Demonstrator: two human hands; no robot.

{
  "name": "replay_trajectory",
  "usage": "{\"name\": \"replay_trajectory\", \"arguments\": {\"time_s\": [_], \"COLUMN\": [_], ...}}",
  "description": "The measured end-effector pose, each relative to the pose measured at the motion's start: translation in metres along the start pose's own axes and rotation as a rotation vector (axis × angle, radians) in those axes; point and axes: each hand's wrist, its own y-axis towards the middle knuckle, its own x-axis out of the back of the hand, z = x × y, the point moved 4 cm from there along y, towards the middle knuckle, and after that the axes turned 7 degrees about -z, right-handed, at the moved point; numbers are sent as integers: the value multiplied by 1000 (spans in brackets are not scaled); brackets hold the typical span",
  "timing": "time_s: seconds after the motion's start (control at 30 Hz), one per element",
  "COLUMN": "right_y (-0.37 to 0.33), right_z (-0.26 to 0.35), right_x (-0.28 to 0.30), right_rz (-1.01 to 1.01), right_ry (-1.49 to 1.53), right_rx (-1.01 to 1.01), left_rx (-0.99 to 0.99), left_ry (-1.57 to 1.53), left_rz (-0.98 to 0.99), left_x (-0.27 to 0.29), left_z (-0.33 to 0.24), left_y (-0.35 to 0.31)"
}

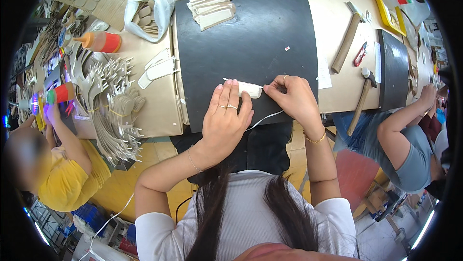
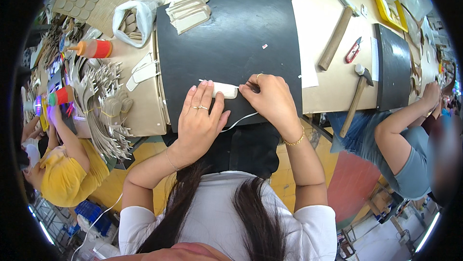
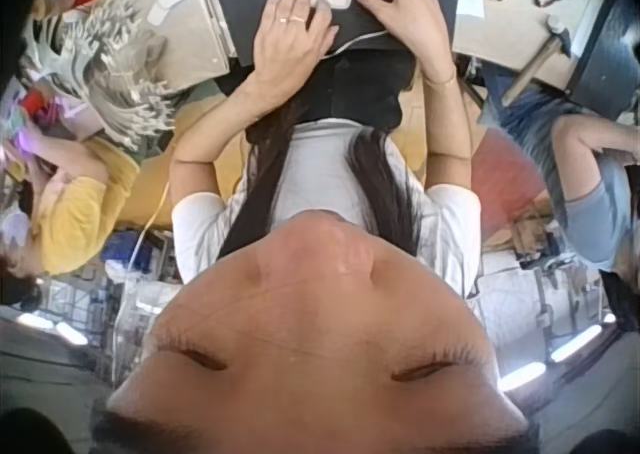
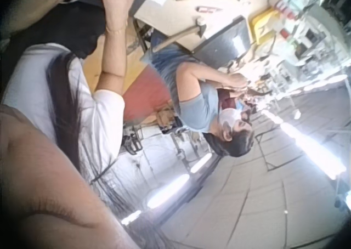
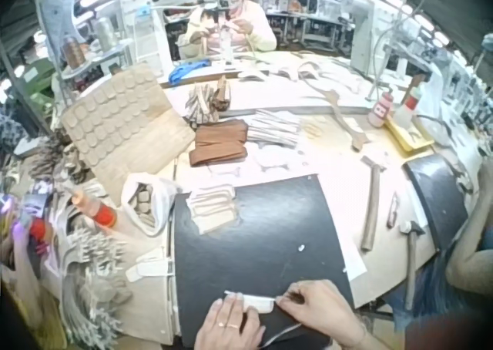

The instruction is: The person repeatedly wraps a white cable around small rectangular objects on a workbench, then places the wrapped items into a pile. The person handles the objects one at a time and continues the wrapping process throughout the clip.

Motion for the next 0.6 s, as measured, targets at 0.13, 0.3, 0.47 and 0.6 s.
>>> {"name": "replay_trajectory", "arguments": {"time_s": [0.13,0.3,0.47,0.6], "right_y": [0,0,-4,-19], "right_z": [0,3,5,7], "right_x": [-2,-3,-6,-7], "right_rz": [-14,-39,-84,-228], "right_ry": [-21,-49,-83,-144], "right_rx": [23,62,91,241], "left_rx": [13,15,-48,-74], "left_ry": [12,37,93,112], "left_rz": [-1,-17,-54,-3], "left_x": [0,2,1,5], "left_z": [-2,-4,-3,-5], "left_y": [3,5,13,17]}}
